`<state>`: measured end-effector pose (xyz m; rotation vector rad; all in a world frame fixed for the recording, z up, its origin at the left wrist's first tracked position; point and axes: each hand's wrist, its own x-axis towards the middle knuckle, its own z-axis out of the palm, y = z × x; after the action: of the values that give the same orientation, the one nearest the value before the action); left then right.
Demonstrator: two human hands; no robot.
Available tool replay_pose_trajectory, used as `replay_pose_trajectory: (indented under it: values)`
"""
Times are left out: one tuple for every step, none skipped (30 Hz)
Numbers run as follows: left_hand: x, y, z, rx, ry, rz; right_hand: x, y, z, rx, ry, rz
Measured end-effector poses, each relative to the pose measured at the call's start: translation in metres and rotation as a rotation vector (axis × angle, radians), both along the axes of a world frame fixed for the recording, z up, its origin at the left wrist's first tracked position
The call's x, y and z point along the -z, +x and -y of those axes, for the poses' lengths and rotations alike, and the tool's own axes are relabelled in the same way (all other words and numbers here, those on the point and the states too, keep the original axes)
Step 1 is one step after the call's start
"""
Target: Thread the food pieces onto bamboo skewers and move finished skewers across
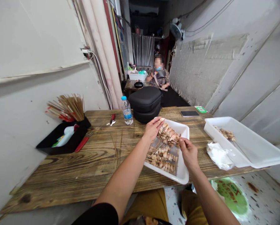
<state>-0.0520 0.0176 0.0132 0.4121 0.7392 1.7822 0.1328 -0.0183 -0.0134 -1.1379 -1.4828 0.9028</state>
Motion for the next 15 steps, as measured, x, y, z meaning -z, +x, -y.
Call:
replay_pose_trajectory:
  values:
    - [0.0001, 0.0004, -0.0001, 0.005, 0.005, -0.011, -0.0010, -0.0005, 0.0002, 0.006, 0.002, 0.009]
    - [0.0003, 0.0009, -0.0002, 0.011, 0.010, -0.025, -0.0019, -0.0010, 0.0004, 0.011, 0.003, 0.015]
    - [0.0007, 0.0014, -0.0003, 0.017, 0.015, -0.041, -0.0025, -0.0014, 0.0005, 0.017, 0.001, 0.018]
    - [0.0011, 0.0018, -0.0004, 0.022, 0.018, -0.057, -0.0030, -0.0016, 0.0007, 0.022, -0.002, 0.021]
    - [0.0016, 0.0022, -0.0005, 0.025, 0.020, -0.071, -0.0033, -0.0017, 0.0009, 0.027, -0.005, 0.023]
    - [0.0022, 0.0025, -0.0006, 0.025, 0.018, -0.085, -0.0034, -0.0017, 0.0011, 0.029, -0.007, 0.024]
    - [0.0027, 0.0026, -0.0007, 0.023, 0.012, -0.097, -0.0033, -0.0016, 0.0012, 0.029, -0.005, 0.023]
    - [0.0032, 0.0024, -0.0007, 0.021, 0.006, -0.108, -0.0030, -0.0014, 0.0014, 0.028, -0.001, 0.019]
    - [0.0035, 0.0021, -0.0005, 0.021, -0.001, -0.117, -0.0025, -0.0011, 0.0014, 0.026, 0.000, 0.013]
    - [0.0036, 0.0015, -0.0003, 0.023, -0.010, -0.124, -0.0017, -0.0008, 0.0013, 0.022, -0.003, 0.006]
    - [0.0035, 0.0007, 0.0001, 0.027, -0.018, -0.128, -0.0008, -0.0005, 0.0011, 0.018, -0.006, -0.004]
    - [0.0031, -0.0001, 0.0006, 0.028, -0.029, -0.129, 0.0004, -0.0002, 0.0008, 0.016, -0.008, -0.014]
    - [0.0026, -0.0008, 0.0012, 0.027, -0.040, -0.127, 0.0016, 0.0001, 0.0004, 0.016, -0.009, -0.022]
    - [0.0020, -0.0015, 0.0017, 0.024, -0.050, -0.123, 0.0027, 0.0003, 0.0000, 0.017, -0.007, -0.025]
    - [0.0014, -0.0020, 0.0021, 0.017, -0.062, -0.117, 0.0037, 0.0005, -0.0005, 0.018, -0.001, -0.025]
